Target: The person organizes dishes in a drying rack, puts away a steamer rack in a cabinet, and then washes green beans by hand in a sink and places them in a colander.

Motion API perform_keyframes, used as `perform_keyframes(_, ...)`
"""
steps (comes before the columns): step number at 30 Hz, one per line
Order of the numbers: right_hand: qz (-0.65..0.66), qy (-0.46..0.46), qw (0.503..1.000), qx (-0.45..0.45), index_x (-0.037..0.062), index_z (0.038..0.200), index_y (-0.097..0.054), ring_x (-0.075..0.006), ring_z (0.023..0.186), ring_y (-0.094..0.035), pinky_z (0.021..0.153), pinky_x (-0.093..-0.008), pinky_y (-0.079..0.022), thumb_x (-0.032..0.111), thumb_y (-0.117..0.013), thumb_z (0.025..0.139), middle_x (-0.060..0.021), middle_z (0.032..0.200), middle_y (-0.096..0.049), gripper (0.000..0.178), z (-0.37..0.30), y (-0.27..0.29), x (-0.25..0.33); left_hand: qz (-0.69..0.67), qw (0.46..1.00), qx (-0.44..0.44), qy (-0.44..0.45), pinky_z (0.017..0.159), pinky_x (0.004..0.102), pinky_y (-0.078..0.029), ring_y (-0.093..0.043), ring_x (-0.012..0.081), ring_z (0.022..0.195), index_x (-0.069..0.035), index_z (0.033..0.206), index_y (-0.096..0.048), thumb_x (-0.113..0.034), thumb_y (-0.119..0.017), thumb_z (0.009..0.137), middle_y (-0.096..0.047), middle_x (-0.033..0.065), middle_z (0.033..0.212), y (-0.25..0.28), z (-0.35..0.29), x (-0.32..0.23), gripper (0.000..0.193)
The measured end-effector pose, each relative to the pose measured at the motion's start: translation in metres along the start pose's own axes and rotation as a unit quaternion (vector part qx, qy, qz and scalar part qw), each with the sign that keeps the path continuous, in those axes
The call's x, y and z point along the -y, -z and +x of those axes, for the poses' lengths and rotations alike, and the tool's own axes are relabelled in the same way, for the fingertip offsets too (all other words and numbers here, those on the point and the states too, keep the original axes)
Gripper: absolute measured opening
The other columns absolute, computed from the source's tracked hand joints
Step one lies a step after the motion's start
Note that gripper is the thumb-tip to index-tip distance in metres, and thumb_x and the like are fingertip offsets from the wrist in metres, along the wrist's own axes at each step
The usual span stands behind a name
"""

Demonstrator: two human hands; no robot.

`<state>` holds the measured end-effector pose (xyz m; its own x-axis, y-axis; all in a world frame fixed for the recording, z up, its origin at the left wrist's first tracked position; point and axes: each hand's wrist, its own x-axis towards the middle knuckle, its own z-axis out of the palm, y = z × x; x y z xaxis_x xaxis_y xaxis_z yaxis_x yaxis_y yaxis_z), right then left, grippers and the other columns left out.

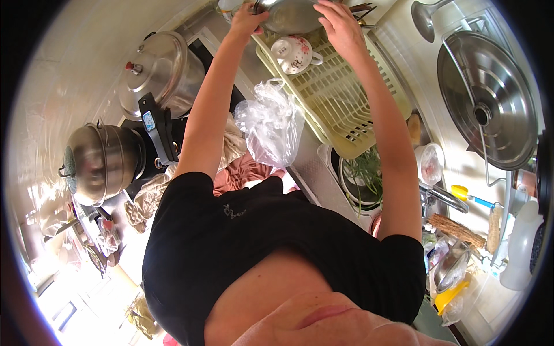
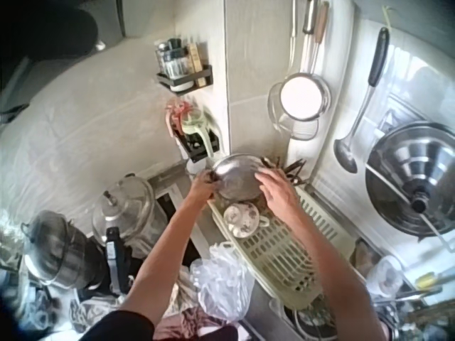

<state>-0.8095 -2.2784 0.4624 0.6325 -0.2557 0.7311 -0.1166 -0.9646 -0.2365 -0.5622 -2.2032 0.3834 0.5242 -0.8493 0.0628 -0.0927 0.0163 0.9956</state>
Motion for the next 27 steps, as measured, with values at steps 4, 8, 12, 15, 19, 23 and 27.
perform_keyframes(4,0.123,-0.103,0.986,0.052,0.0053,0.102,-0.062,-0.0220,0.094,-0.059,0.078,-0.0317,-0.048,0.005,-0.059,0.082,-0.0074,0.101,-0.063,0.021,-0.030,0.010,0.006,-0.065,0.998,-0.007,0.010,0.042,0.0284,-0.036,-0.044,0.0112,0.049,-0.003,0.106,-0.054,-0.006,-0.068,0.078,-0.052,0.0026,0.067,0.017,-0.003,0.023,0.031)
perform_keyframes(8,0.143,-0.278,0.921,0.232,0.0034,0.109,-0.060,-0.0225,0.097,-0.060,0.081,-0.0321,-0.047,0.015,-0.063,0.081,-0.0116,0.103,-0.063,0.030,-0.083,0.016,-0.029,0.070,0.996,-0.048,0.010,0.042,0.0283,-0.038,-0.048,0.0111,0.053,-0.006,0.116,-0.050,-0.007,-0.070,0.075,-0.058,0.0053,0.077,0.003,-0.011,0.016,0.046)
perform_keyframes(12,-0.087,-0.290,0.855,0.421,0.0054,0.122,-0.050,-0.0286,0.115,-0.048,0.090,-0.0389,-0.044,0.026,-0.070,0.074,-0.0133,0.119,-0.055,0.056,-0.132,0.001,-0.050,0.155,0.983,-0.096,-0.011,0.043,0.0282,-0.041,-0.051,0.0110,0.056,-0.008,0.121,-0.049,-0.007,-0.071,0.074,-0.062,0.0087,0.083,-0.011,-0.035,-0.021,0.052)
perform_keyframes(15,-0.167,-0.311,0.790,0.501,0.0106,0.133,-0.036,-0.0328,0.125,-0.037,0.096,-0.0441,-0.040,0.029,-0.076,0.068,-0.0140,0.132,-0.043,0.079,-0.141,-0.005,-0.049,0.145,0.979,-0.106,-0.096,0.044,0.0295,-0.041,-0.050,0.0124,0.053,-0.007,0.122,-0.049,-0.007,-0.072,0.073,-0.062,0.0091,0.083,-0.012,-0.030,-0.014,0.055)
perform_keyframes(19,-0.215,-0.288,0.763,0.538,0.0152,0.140,-0.023,-0.0360,0.127,-0.032,0.100,-0.0480,-0.035,0.030,-0.082,0.061,-0.0178,0.138,-0.033,0.099,-0.154,-0.010,-0.050,0.157,0.979,-0.120,-0.045,0.049,0.0302,-0.046,-0.057,0.0160,0.065,-0.008,0.123,-0.049,-0.008,-0.072,0.073,-0.062,0.0115,0.098,-0.005,-0.027,-0.013,0.055)
perform_keyframes(23,-0.220,-0.309,0.744,0.550,0.0158,0.140,-0.023,-0.0390,0.127,-0.031,0.101,-0.0480,-0.033,0.031,-0.083,0.060,-0.0196,0.139,-0.030,0.101,-0.152,-0.008,-0.055,0.087,0.976,-0.188,-0.063,0.053,0.0266,-0.050,-0.058,0.0133,0.061,-0.005,0.116,-0.055,-0.018,-0.070,0.077,-0.061,0.0099,0.099,-0.008,-0.048,-0.020,0.044)
perform_keyframes(27,-0.256,-0.301,0.758,0.519,0.0126,0.131,-0.038,-0.0372,0.119,-0.040,0.094,-0.0461,-0.039,0.028,-0.084,0.058,-0.0203,0.129,-0.041,0.087,-0.153,-0.001,-0.050,-0.122,0.978,-0.167,-0.029,0.055,0.0268,-0.050,-0.053,0.0105,0.055,0.000,0.113,-0.055,-0.019,-0.061,0.085,-0.058,0.0098,0.099,-0.027,-0.097,-0.040,0.034)
